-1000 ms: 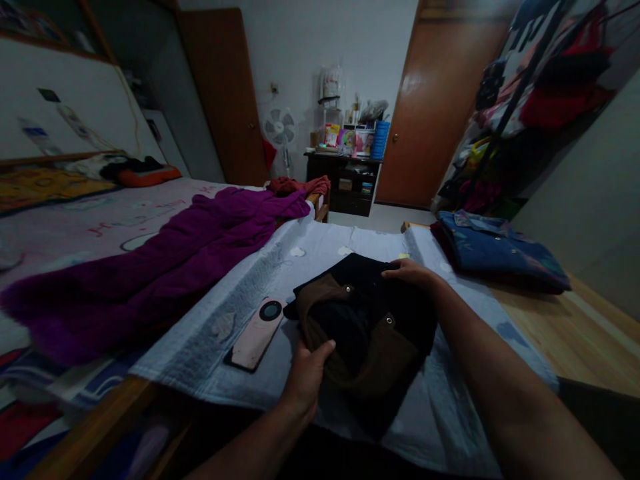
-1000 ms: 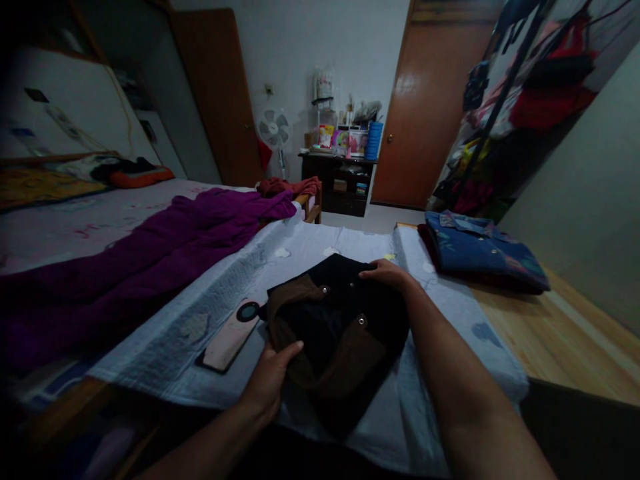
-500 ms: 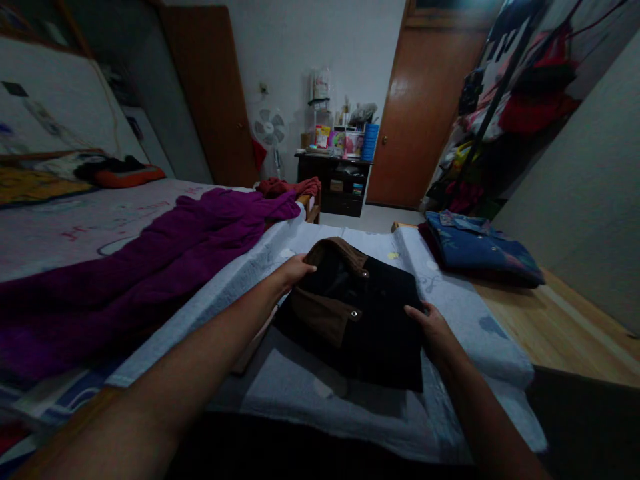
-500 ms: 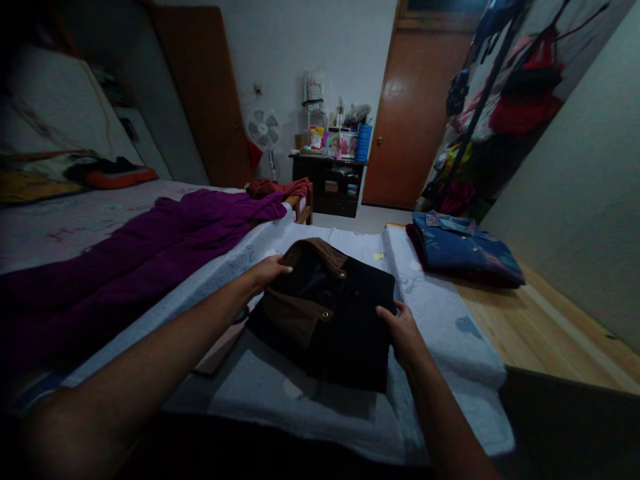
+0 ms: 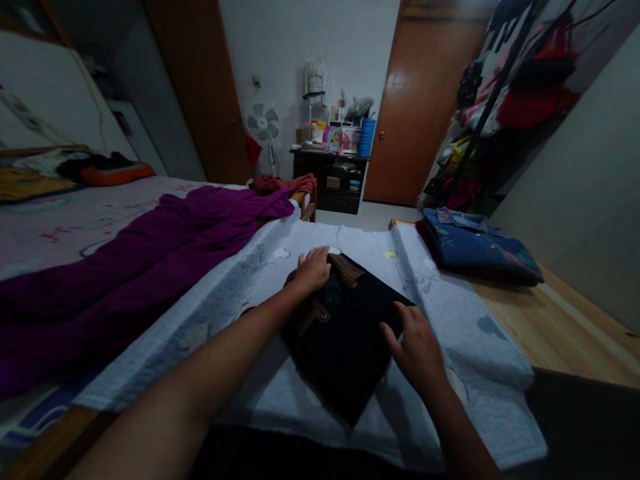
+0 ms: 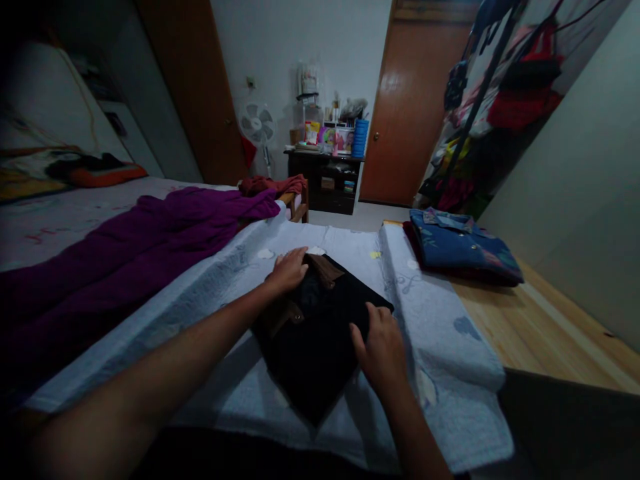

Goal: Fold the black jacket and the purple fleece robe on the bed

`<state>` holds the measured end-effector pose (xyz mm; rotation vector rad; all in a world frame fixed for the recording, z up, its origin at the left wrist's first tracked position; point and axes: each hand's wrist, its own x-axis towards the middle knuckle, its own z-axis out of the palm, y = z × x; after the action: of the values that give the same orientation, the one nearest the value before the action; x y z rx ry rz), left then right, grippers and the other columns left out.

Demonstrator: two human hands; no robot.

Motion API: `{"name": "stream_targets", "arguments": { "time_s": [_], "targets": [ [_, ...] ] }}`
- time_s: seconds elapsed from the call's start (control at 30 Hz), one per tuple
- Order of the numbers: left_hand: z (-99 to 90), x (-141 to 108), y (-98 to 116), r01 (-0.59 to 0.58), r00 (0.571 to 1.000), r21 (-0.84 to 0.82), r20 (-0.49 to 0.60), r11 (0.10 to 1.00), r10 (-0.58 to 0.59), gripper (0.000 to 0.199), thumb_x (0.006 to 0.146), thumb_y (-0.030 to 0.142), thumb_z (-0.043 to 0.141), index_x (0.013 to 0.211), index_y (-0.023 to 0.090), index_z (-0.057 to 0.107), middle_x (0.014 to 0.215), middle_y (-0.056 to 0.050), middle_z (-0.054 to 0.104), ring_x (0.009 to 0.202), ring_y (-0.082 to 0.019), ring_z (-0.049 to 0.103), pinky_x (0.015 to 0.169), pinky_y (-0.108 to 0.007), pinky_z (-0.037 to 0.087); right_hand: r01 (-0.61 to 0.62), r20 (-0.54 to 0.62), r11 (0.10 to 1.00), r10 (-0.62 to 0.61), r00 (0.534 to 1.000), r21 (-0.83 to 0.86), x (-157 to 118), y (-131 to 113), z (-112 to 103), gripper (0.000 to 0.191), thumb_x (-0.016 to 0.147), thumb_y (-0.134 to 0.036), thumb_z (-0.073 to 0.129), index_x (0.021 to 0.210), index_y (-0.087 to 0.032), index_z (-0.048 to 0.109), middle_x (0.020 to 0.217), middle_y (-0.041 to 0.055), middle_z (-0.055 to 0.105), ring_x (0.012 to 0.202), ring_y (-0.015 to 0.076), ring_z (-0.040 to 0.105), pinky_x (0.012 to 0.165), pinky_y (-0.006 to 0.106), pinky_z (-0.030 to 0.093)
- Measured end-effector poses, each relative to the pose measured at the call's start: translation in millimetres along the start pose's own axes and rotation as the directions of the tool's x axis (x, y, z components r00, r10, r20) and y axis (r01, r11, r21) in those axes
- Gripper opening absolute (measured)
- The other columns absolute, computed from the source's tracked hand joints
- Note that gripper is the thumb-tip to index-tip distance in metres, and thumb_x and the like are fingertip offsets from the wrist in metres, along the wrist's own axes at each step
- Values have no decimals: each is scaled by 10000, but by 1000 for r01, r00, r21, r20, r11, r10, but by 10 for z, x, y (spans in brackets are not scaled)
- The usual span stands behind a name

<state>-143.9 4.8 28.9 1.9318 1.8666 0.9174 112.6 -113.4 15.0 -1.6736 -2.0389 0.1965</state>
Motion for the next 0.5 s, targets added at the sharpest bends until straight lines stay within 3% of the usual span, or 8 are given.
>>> {"name": "stream_targets", "arguments": {
  "time_s": [0.1, 0.17, 0.27, 0.37, 0.5],
  "targets": [
    [245, -275, 97, -153, 979, 34, 139, 988, 147, 497, 848, 280, 580, 1337, 265, 492, 1524, -70, 376, 1447, -268, 208, 1167, -482, -41, 185, 0, 982, -185, 983, -39, 153, -179, 153, 552, 904, -426, 443, 1402, -187, 440, 1481, 132, 405, 1388, 306, 324, 1124, 491, 272],
    [392, -426, 64, -137, 976, -33, 169, 990, 141, 494, 805, 326, 641, 1286, 282, 542, 1504, -67, 408, 1445, -281, 220, 1164, -490, -50, 258, 92, 963, -251, 964, -77, 181, -236, 337, 552, 925, -409, 425, 1430, -186, 410, 1530, 112, 340, 1424, 290, 261, 1145, 505, 205],
    [538, -549, -54, -88, 988, -132, 114, 987, 103, 503, 776, 351, 671, 1264, 290, 565, 1480, -76, 444, 1432, -278, 261, 1169, -476, -23, 288, 197, 949, -261, 945, -130, 149, -224, 568, 574, 941, -436, 408, 1448, -166, 391, 1528, 116, 339, 1430, 275, 253, 1155, 498, 155],
    [576, -579, -109, -73, 990, -123, 115, 990, 87, 517, 788, 314, 652, 1294, 284, 550, 1495, -70, 421, 1447, -249, 225, 1170, -449, -41, 286, 216, 945, -250, 944, -158, 114, -184, 643, 593, 941, -458, 406, 1452, -157, 387, 1531, 113, 329, 1436, 270, 237, 1159, 483, 137],
    [491, -695, -37, -60, 991, -174, 110, 983, 79, 452, 807, 252, 617, 1257, 270, 584, 1449, -83, 480, 1437, -238, 246, 1169, -435, -72, 266, 242, 954, -228, 943, -139, 151, -185, 566, 567, 929, -466, 433, 1423, -188, 434, 1502, 111, 390, 1411, 275, 296, 1144, 486, 169]
  ]
}}
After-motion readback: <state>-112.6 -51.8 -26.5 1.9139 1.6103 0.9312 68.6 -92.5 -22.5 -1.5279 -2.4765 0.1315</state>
